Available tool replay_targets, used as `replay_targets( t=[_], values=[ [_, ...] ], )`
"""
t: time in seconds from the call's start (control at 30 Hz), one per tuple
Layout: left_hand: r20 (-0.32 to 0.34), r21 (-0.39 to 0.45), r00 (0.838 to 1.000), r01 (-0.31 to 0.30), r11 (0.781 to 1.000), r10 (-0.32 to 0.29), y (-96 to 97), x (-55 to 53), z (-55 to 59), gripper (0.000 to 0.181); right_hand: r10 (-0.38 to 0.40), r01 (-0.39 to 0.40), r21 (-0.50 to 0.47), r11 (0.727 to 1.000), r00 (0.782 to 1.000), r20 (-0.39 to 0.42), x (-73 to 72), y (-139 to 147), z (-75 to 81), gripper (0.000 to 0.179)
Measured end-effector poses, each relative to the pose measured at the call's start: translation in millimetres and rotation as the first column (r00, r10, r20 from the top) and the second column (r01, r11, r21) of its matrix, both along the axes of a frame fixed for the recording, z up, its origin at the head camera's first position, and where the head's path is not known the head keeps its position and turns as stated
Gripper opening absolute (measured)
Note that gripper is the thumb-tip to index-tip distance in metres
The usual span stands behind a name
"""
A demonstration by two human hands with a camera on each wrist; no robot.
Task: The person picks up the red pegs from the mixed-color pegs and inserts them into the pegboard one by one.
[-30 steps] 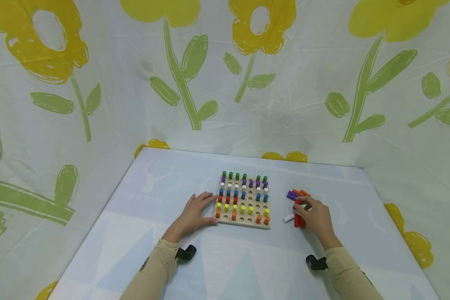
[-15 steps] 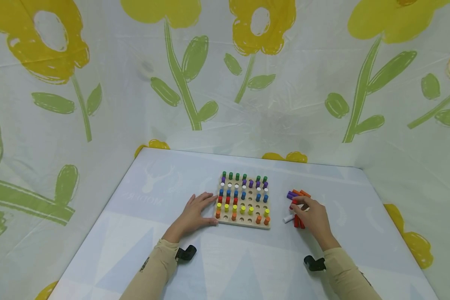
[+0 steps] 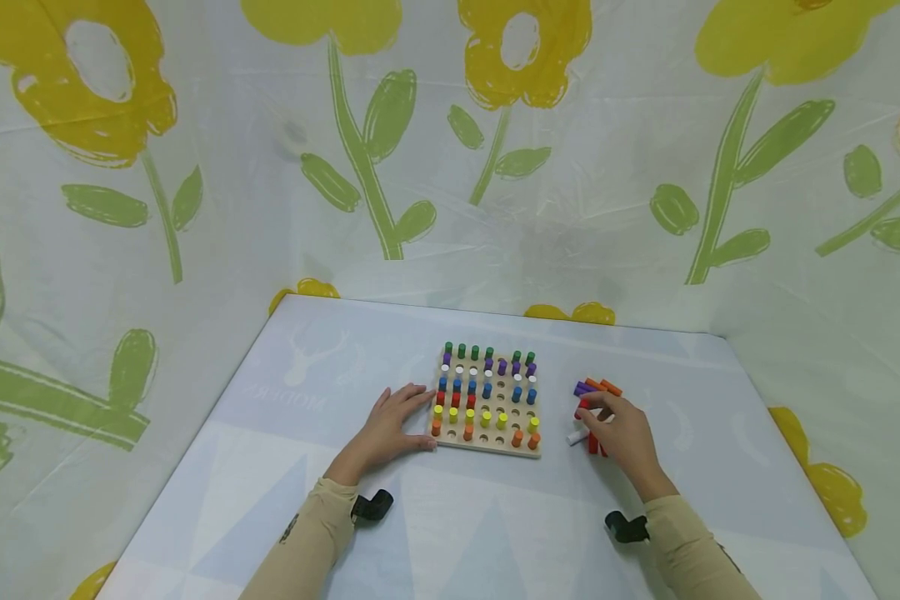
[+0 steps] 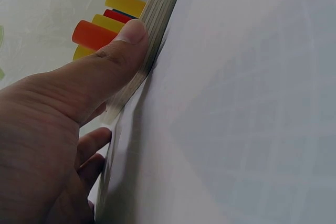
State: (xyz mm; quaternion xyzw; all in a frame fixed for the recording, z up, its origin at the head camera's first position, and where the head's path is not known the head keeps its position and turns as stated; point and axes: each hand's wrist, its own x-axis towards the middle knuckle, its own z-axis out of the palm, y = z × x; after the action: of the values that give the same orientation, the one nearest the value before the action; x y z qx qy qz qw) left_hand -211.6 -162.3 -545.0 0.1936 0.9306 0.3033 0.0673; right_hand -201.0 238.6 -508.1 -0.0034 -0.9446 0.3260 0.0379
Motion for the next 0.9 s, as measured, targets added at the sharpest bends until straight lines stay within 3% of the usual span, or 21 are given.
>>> replay_targets(
  t=[0.9],
  values=[
    [0.001,-0.004,1.0,-0.002,1.0,0.002,0.0,-2.1,-4.2,0.089,0.057,-0.057,-0.01,0.998,0.998,-0.027,-3.4,-18,4.9,0.028]
  ],
)
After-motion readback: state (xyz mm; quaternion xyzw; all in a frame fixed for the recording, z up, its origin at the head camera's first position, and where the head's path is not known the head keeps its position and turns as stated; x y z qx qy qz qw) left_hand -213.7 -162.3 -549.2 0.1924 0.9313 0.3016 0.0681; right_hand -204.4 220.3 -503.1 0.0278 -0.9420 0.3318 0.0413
